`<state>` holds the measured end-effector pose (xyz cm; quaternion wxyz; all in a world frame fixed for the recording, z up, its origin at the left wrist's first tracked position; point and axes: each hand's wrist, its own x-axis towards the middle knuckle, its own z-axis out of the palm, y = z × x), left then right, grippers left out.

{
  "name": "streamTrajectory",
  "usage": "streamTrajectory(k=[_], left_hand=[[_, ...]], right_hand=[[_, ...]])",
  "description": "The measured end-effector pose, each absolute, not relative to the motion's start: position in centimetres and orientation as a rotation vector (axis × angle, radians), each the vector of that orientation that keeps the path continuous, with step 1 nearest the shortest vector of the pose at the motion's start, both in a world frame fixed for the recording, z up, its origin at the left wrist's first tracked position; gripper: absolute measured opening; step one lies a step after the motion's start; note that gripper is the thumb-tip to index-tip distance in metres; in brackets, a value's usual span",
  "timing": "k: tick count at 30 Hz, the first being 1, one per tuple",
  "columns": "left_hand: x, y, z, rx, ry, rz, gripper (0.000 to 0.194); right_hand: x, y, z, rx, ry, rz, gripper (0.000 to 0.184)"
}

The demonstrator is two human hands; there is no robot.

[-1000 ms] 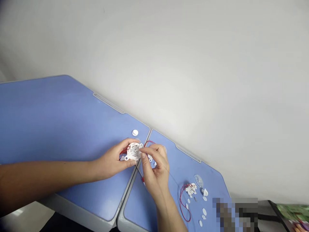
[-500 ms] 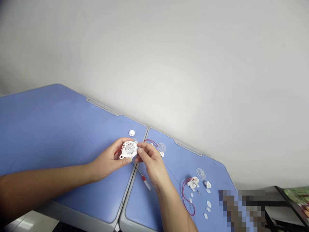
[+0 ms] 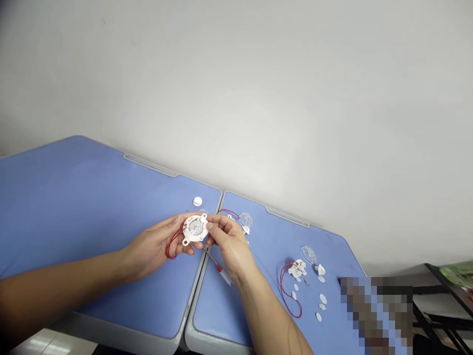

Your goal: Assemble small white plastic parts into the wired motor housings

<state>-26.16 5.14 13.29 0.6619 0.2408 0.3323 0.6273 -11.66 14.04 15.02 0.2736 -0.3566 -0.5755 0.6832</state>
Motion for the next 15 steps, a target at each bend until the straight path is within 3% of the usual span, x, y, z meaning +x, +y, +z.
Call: streamTrajectory(k=[7,15], left_hand=[[-26.2,5.3,13.2,0.535,0.774,1.383,0.037],[-26.3,5.3,12.9,0.531,0.772,1.449,0.038]], right_hand=[[-11.6,14.1,14.9,-0.970,-1.615,1.737,0.030],[-11.4,12.3,15.2,-0.765,-2.036,0.870,0.015]])
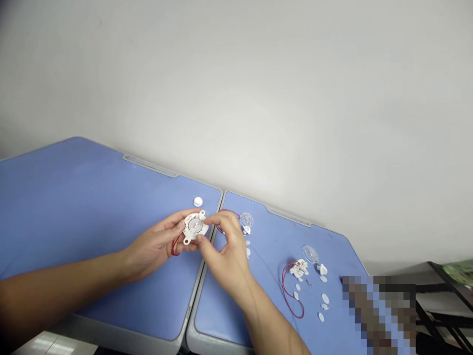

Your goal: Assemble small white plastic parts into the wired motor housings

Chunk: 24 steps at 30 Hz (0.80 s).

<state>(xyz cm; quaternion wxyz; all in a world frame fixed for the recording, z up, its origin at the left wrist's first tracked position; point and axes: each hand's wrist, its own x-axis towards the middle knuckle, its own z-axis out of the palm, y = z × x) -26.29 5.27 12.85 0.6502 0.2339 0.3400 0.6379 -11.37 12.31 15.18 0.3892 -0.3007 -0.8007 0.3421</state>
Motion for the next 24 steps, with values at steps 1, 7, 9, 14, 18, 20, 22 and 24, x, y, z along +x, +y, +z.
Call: streamTrajectory(k=[1,7,9,14,18,20,22,24], left_hand=[[-26.3,5.3,12.8,0.532,0.771,1.459,0.037],[-26.0,5.2,12.9,0.545,0.790,1.453,0.036],[-26.0,5.3,12.9,0.543,0.794,1.448,0.037],[-26.0,5.3,12.7,0.563,0.812,1.446,0.038],[-26.0,5.3,12.6,0.561,0.824,1.435,0.039],[-26.0,5.2,12.6,0.566,0.811,1.437,0.037],[-26.1,5.3,12.6,0.571,0.800,1.443,0.036],[-26.1,5.3,12.6,0.571,0.794,1.453,0.036]], right_hand=[[-11.5,12.0,15.1,-0.738,-2.061,0.828,0.016],[-12.4,11.5,14.3,-0.765,-2.009,0.810,0.017],[-12.5,11.5,14.1,-0.779,-1.998,0.811,0.018],[-12.5,11.5,13.9,-0.813,-1.989,0.803,0.018],[-12.6,11.4,14.0,-0.816,-1.996,0.814,0.019],[-12.5,11.4,14.1,-0.810,-1.993,0.819,0.019],[-12.5,11.3,14.3,-0.798,-1.990,0.813,0.019],[-12.4,11.3,14.4,-0.783,-1.997,0.796,0.019]])
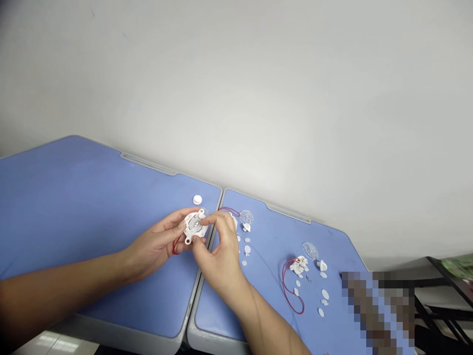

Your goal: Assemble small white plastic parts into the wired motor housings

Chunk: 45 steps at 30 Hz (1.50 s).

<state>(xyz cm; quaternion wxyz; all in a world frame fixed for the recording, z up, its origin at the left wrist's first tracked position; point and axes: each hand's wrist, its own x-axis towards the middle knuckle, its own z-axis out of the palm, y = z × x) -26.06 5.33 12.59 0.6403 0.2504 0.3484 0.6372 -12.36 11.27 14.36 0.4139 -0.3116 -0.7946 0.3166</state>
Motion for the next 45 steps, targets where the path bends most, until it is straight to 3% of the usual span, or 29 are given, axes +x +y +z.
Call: streamTrajectory(k=[33,45], left_hand=[[-25.97,5.45,12.84,0.528,0.801,1.471,0.039],[-26.08,5.58,12.47,0.555,0.807,1.454,0.037]], right_hand=[[-11.96,11.23,13.73,-0.688,-2.135,0.443,0.026],[-12.10,11.20,13.82,-0.692,-2.145,0.401,0.017]])
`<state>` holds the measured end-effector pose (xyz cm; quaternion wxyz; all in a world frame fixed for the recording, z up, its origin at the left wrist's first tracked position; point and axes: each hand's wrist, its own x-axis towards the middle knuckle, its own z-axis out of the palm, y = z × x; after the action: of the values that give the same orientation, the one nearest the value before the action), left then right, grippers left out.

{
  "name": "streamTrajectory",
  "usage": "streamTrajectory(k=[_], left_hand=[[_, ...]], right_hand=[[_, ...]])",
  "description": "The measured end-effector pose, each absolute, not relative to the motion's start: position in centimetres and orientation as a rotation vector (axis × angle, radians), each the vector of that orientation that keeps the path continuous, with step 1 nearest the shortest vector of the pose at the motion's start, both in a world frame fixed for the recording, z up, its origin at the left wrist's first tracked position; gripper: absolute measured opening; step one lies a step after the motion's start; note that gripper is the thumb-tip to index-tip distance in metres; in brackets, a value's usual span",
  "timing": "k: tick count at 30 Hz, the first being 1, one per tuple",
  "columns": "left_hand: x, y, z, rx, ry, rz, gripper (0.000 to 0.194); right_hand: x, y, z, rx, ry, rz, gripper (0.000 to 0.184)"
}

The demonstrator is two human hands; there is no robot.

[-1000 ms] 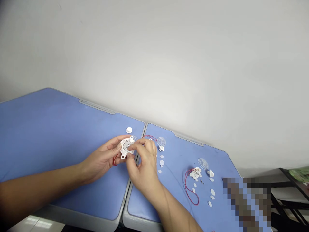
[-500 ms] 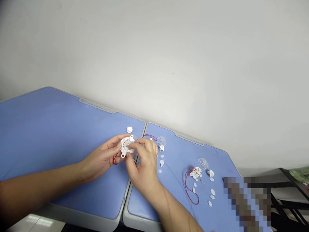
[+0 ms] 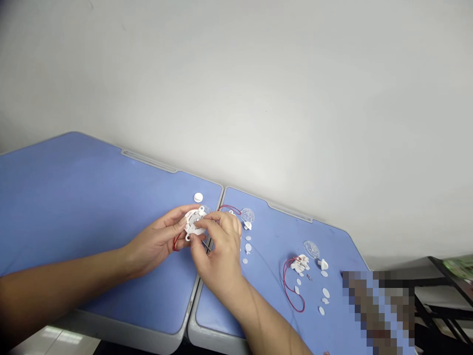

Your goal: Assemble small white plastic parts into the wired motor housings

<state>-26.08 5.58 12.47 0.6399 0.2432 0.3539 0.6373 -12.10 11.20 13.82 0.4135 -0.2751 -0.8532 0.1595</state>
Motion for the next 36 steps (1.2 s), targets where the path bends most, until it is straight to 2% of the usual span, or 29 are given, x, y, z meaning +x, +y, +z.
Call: streamTrajectory(k=[13,21,30,36], left_hand=[[-26.0,5.6,12.7,0.549,0.820,1.457,0.034],[-28.5,5.9,14.9,0.540,0.870,1.549,0.030],[-31.2,6.2,17.0,0.593,0.906,1.682,0.025],[-32.0,6.0,16.1,0.599,0.920,1.645,0.026]], right_hand=[[-12.3,11.2,13.9,-0.730,-2.137,0.451,0.012],[-11.3,11.8,14.6,-0.737,-2.005,0.464,0.008],[-12.2,13.6,12.0,-0.826,-2.195,0.627,0.010],[-13.2,13.1,10.6,-0.773,-2.360,0.683,0.012]])
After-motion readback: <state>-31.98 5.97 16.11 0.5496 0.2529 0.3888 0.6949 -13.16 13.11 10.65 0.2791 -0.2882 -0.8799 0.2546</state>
